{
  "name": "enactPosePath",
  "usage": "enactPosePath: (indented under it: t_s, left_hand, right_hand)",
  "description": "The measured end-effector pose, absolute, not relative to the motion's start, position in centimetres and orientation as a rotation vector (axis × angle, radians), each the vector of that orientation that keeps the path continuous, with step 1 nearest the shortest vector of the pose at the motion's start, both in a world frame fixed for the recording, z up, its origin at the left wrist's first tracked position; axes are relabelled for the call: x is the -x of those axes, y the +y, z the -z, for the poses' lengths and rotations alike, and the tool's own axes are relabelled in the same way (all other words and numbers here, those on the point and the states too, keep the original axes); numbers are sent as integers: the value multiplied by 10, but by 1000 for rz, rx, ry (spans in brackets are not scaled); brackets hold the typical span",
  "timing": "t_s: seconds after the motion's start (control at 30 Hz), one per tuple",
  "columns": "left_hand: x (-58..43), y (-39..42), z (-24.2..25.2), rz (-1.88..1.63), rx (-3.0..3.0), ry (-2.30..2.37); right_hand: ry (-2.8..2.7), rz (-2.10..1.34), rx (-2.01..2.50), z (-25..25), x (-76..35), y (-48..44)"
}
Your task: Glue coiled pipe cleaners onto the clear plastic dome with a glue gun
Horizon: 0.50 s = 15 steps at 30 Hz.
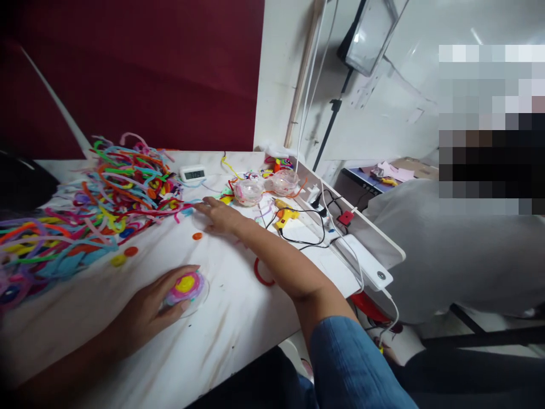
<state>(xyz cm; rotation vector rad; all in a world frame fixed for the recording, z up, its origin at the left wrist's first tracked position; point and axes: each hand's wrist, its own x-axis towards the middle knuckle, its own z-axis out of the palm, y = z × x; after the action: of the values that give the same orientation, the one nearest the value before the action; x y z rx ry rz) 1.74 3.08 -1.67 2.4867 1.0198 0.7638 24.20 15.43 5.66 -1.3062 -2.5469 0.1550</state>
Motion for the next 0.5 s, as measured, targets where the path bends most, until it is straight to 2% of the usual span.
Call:
enactPosePath:
  t_s: [0.13, 0.33, 0.5]
  left_hand:
    - [-17, 30, 16, -755, -2486, 1011]
    - [-19, 30, 11, -792, -2504, 997]
    - [-21, 30, 8, -823, -2482, 981]
  right_hand:
    - [-2408, -99, 1518, -64, -271, 133]
    - [-1776, 49, 2270, -60, -363, 81]
    - [-1471, -124, 2575, -36, -387, 82]
